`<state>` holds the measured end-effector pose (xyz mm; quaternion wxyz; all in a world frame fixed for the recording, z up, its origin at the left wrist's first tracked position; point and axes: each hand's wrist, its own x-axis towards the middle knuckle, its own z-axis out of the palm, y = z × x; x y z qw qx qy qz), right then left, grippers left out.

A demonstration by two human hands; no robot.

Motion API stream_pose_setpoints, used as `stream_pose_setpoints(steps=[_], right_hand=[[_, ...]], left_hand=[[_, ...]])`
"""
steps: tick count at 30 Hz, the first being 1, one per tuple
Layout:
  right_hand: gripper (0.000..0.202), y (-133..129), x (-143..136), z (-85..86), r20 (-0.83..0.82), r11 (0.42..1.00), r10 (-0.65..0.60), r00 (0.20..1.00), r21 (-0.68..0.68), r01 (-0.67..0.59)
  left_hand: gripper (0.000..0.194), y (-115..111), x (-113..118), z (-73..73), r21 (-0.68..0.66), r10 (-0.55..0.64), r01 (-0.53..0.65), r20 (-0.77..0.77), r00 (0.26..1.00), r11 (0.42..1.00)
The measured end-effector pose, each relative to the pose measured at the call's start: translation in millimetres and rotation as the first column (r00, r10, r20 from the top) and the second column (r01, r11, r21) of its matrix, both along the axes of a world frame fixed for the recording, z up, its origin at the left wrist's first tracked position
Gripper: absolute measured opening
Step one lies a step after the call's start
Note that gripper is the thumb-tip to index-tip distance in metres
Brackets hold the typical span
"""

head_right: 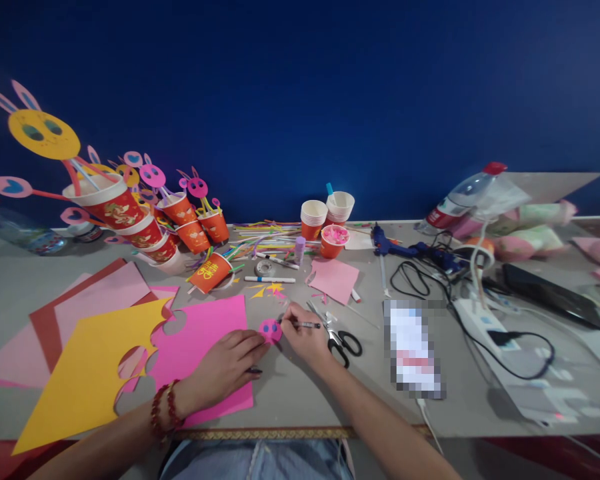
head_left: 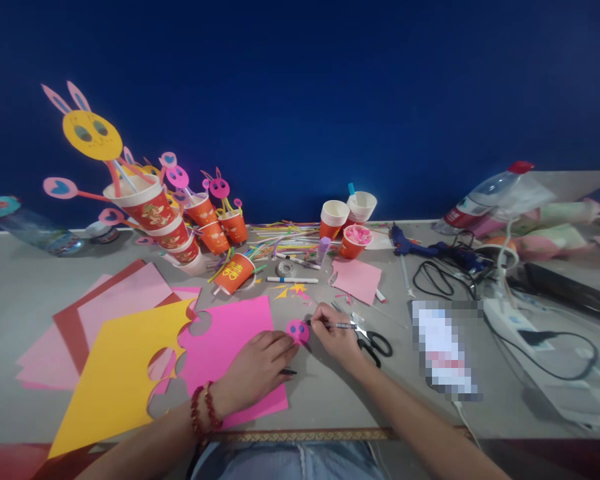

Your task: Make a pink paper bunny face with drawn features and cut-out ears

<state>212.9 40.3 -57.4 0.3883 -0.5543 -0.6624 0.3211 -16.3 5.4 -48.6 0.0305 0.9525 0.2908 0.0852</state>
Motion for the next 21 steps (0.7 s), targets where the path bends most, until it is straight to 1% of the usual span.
stream_pose_setpoints(steps=[9, 13, 21], right_hand=[[0.016, 0.0, 0.7, -0.8, -0.056, 1.0, 0.0, 0.998, 0.019, 0.002], [0.016, -0.2, 0.6, -1.2, -0.088, 1.0, 0.005, 0.996, 0.017, -0.004], [0.016, 0.1, 0.1, -0.6, -0.075, 1.0, -0.012, 0.997, 0.017, 0.013]], left_hand=[[0.054, 0.4, -0.4, -0.4, 0.01, 0.003, -0.003, -0.003, 1.0, 1.0], [0.054, -0.1, -0.6, 0.8, -0.009, 0.008, -0.008, -0.005, 1.0, 1.0], [0.053, 0.0, -0.6, -0.6, -0.002, 0.003, -0.003, -0.011, 1.0, 1.0]])
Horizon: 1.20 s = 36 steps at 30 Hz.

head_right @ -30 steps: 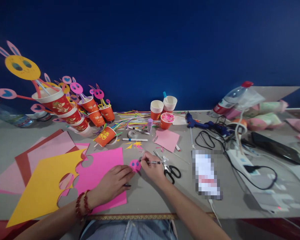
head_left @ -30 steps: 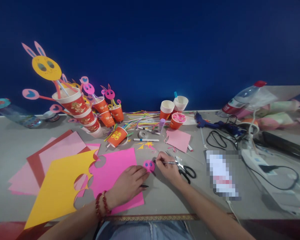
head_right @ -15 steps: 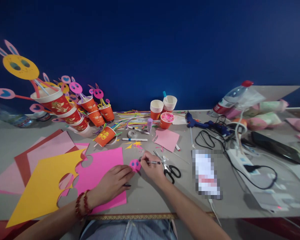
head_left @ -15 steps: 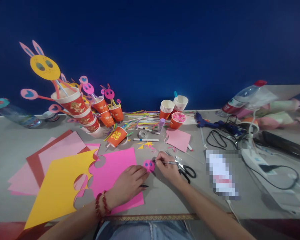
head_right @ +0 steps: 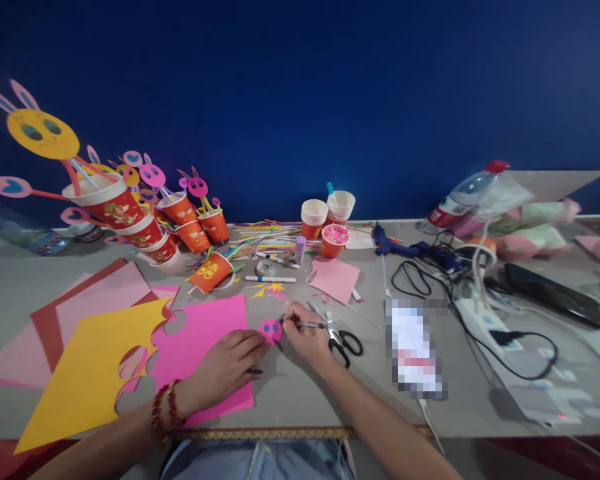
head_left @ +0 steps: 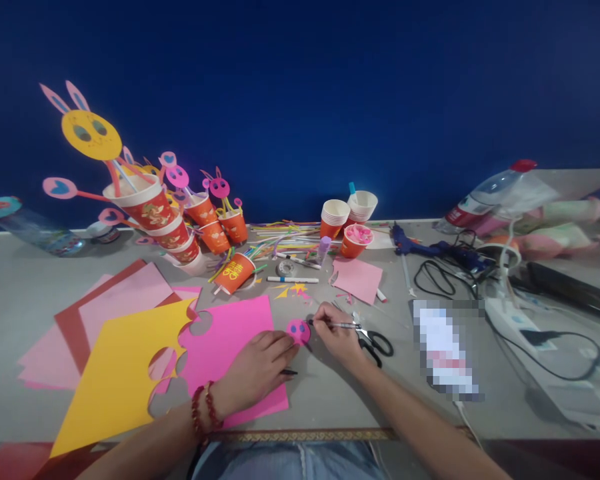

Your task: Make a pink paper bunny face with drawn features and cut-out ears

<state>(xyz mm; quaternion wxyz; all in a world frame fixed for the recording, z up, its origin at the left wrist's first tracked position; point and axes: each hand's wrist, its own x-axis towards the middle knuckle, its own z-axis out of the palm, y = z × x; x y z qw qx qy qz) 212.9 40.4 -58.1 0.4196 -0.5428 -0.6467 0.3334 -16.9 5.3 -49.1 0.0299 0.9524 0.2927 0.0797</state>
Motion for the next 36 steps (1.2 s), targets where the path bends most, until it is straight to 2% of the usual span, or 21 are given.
stream_pose_setpoints(steps=[15, 25, 36], right_hand=[[0.016, -0.8, -0.2, 1.3, 0.024, 1.0, 0.002, 1.0, -0.008, -0.001], [0.007, 1.2, -1.0, 3.7, -0.086, 0.999, 0.002, 0.996, -0.046, -0.006], [0.01, 1.8, -0.6, 7.8, -0.128, 1.0, -0.008, 0.992, -0.026, 0.005]], left_hand=[[0.055, -0.7, 0.1, -0.5, 0.001, 0.007, -0.007, 0.013, 1.0, 1.0], [0.054, -1.6, -0.1, 1.0, -0.012, 0.017, -0.017, 0.026, 1.0, 1.0], [0.053, -1.0, 0.6, 2.0, -0.015, 0.03, -0.029, 0.056, 0.998, 0.999]])
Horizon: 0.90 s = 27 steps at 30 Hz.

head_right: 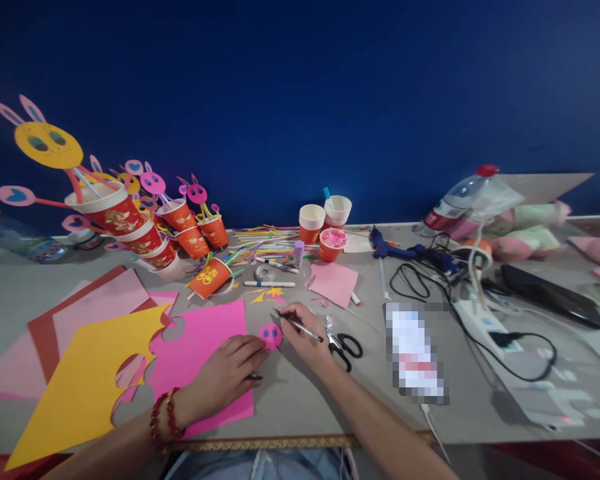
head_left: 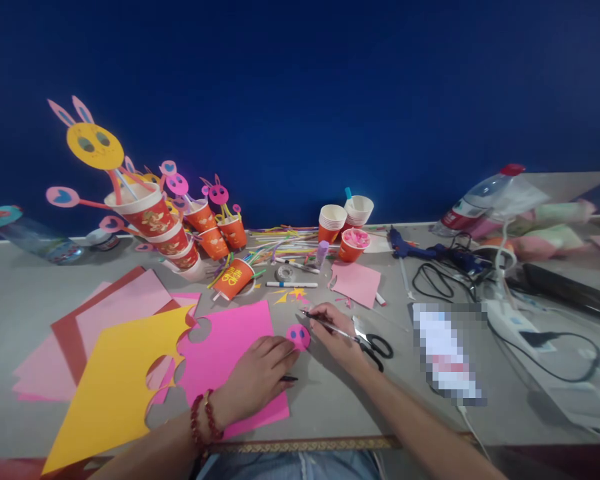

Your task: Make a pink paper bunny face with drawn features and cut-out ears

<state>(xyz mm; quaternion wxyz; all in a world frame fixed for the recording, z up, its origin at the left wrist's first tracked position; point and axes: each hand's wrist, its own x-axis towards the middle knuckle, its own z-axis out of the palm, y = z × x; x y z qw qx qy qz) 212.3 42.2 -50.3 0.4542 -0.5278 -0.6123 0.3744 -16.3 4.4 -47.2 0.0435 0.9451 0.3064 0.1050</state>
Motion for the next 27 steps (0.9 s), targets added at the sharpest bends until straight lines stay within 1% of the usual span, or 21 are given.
stream_pose_setpoints(steps=[6, 10, 12, 14, 17, 18, 19, 21, 23, 25, 27], right_hand=[[0.009, 1.3, 0.5, -0.7, -0.001, 1.0, 0.017, 1.0, 0.007, -0.017], [0.006, 0.8, 0.4, 1.5, -0.013, 1.0, 0.023, 1.0, 0.011, -0.023], [0.005, 0.2, 0.1, 3.8, -0.026, 0.999, 0.03, 0.999, 0.011, -0.03], [0.004, -0.5, 0.3, 6.7, -0.05, 0.999, 0.037, 0.998, 0.018, -0.036], [0.005, -3.5, 2.9, 11.3, -0.089, 0.998, 0.043, 0.995, 0.045, -0.039], [0.006, -5.3, 4.2, 12.8, -0.095, 0.997, 0.051, 0.994, 0.057, -0.045], [0.008, -7.6, 5.3, 14.2, -0.099, 0.996, 0.064, 0.993, 0.07, -0.057], [0.012, -13.6, 6.2, 16.8, -0.102, 0.99, 0.114, 0.988, 0.092, -0.105], [0.012, -20.5, 4.2, 19.3, -0.1, 0.973, 0.208, 0.973, 0.122, -0.196], [0.008, -26.6, 0.1, 22.0, -0.08, 0.94, 0.319, 0.944, 0.154, -0.305], [0.006, -30.5, -3.7, 24.6, -0.052, 0.908, 0.393, 0.918, 0.178, -0.379]], left_hand=[[0.054, -0.4, 0.4, 0.7, 0.017, -0.009, 0.009, -0.002, 1.0, 1.0], [0.053, -0.5, 0.5, 4.0, -0.011, -0.01, 0.011, 0.018, 1.0, 1.0], [0.047, -0.3, -0.4, 6.8, -0.046, -0.011, 0.014, 0.073, 0.997, 0.999], [0.038, -0.1, -2.0, 9.8, -0.088, 0.013, 0.002, 0.165, 0.986, 0.996], [0.016, 0.2, -4.3, 14.2, -0.148, 0.062, -0.014, 0.325, 0.944, 0.989], [0.012, 0.5, -4.8, 15.4, -0.166, 0.08, -0.019, 0.366, 0.927, 0.986], [0.013, 0.9, -4.9, 16.5, -0.182, 0.101, -0.03, 0.395, 0.913, 0.983], [0.016, 2.2, -4.5, 18.1, -0.203, 0.153, -0.073, 0.412, 0.898, 0.976], [0.016, 3.9, -3.1, 18.4, -0.208, 0.201, -0.125, 0.396, 0.896, 0.97], [0.016, 5.3, -1.8, 17.5, -0.204, 0.227, -0.158, 0.377, 0.898, 0.966], [0.017, 5.7, -1.3, 15.8, -0.202, 0.239, -0.175, 0.362, 0.901, 0.964]])
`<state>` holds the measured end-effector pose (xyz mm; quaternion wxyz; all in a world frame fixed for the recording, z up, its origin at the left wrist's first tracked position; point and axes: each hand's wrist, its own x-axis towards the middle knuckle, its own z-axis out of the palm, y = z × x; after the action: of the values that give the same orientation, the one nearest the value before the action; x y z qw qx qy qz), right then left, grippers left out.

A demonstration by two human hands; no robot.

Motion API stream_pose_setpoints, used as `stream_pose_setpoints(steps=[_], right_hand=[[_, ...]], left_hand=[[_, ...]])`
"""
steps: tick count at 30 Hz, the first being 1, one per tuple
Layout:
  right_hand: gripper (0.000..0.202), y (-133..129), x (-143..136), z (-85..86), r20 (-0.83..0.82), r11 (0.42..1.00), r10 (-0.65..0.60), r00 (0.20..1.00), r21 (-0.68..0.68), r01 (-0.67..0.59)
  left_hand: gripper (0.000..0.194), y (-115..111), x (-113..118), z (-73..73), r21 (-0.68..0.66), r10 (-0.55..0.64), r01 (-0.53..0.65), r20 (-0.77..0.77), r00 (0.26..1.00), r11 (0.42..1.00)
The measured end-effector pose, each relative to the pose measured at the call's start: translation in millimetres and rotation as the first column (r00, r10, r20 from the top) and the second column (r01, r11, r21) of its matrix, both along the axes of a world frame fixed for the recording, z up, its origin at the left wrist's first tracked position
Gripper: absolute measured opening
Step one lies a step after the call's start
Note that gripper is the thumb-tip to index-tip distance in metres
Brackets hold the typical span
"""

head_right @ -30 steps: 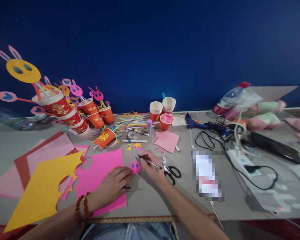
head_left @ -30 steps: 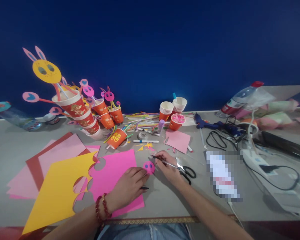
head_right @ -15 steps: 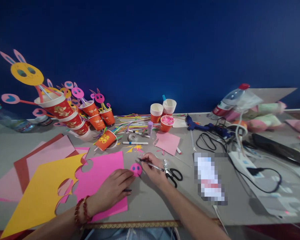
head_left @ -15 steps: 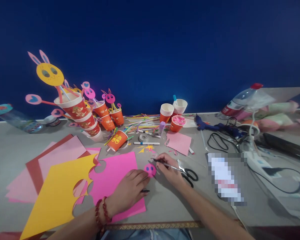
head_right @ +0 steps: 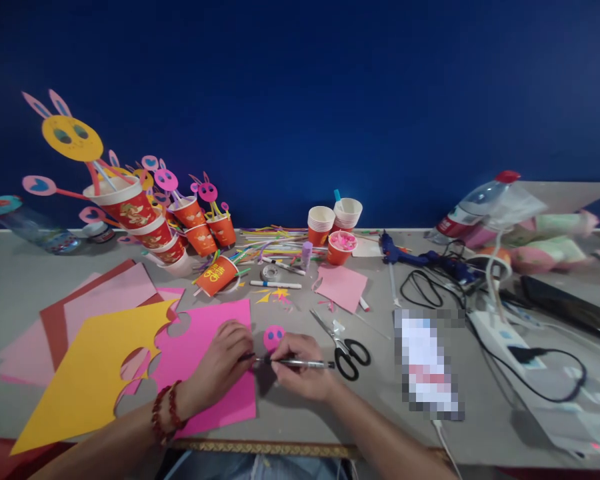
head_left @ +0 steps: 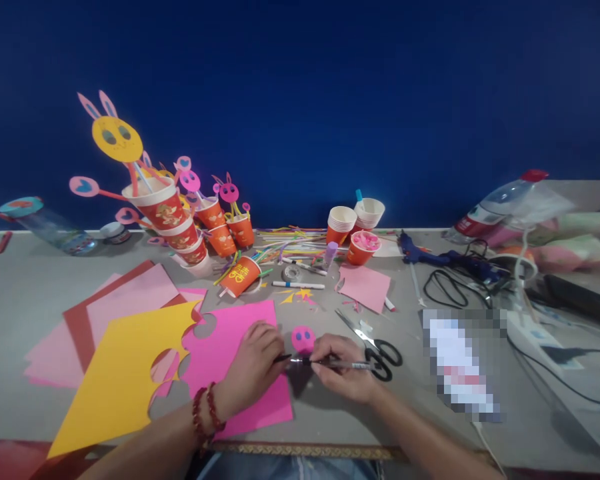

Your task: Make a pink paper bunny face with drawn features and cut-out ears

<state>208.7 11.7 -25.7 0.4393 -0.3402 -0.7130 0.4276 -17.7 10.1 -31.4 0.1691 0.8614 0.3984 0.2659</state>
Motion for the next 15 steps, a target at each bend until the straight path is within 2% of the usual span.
stream_pose_setpoints(steps=[2, 4, 6, 9, 11, 15], right_hand=[[0.006, -0.8, -1.0, 1.5, 0.006, 1.0, 0.008, 1.0, -0.002, -0.008], [0.007, 1.2, 1.0, 1.2, -0.02, 0.995, -0.079, 0.997, -0.069, 0.078], [0.008, 4.8, 4.2, -0.8, -0.042, 0.964, -0.196, 0.98, -0.191, 0.185], [0.004, 10.4, 5.7, -5.4, -0.005, 0.915, -0.261, 0.965, -0.32, 0.245], [0.001, 12.5, 3.3, -8.7, 0.04, 0.917, -0.243, 0.969, -0.317, 0.243], [0.006, 12.3, -4.4, -14.2, 0.126, 0.943, -0.243, 0.962, -0.201, 0.265]], left_hand=[[0.017, -0.9, -0.8, -1.8, 0.002, -0.004, 0.004, -0.008, 1.0, 1.0], [0.013, -2.6, -2.1, -3.2, 0.013, -0.046, 0.046, -0.003, 0.999, 0.999], [0.007, -4.4, -3.0, -3.9, 0.059, -0.134, 0.135, -0.016, 0.991, 0.989], [0.026, -6.0, -2.1, -4.2, 0.127, -0.241, 0.253, -0.103, 0.965, 0.959], [0.03, -6.4, -0.6, -4.5, 0.135, -0.252, 0.273, -0.157, 0.955, 0.952], [0.03, -7.1, 1.3, -5.6, 0.147, -0.233, 0.268, -0.214, 0.948, 0.952]])
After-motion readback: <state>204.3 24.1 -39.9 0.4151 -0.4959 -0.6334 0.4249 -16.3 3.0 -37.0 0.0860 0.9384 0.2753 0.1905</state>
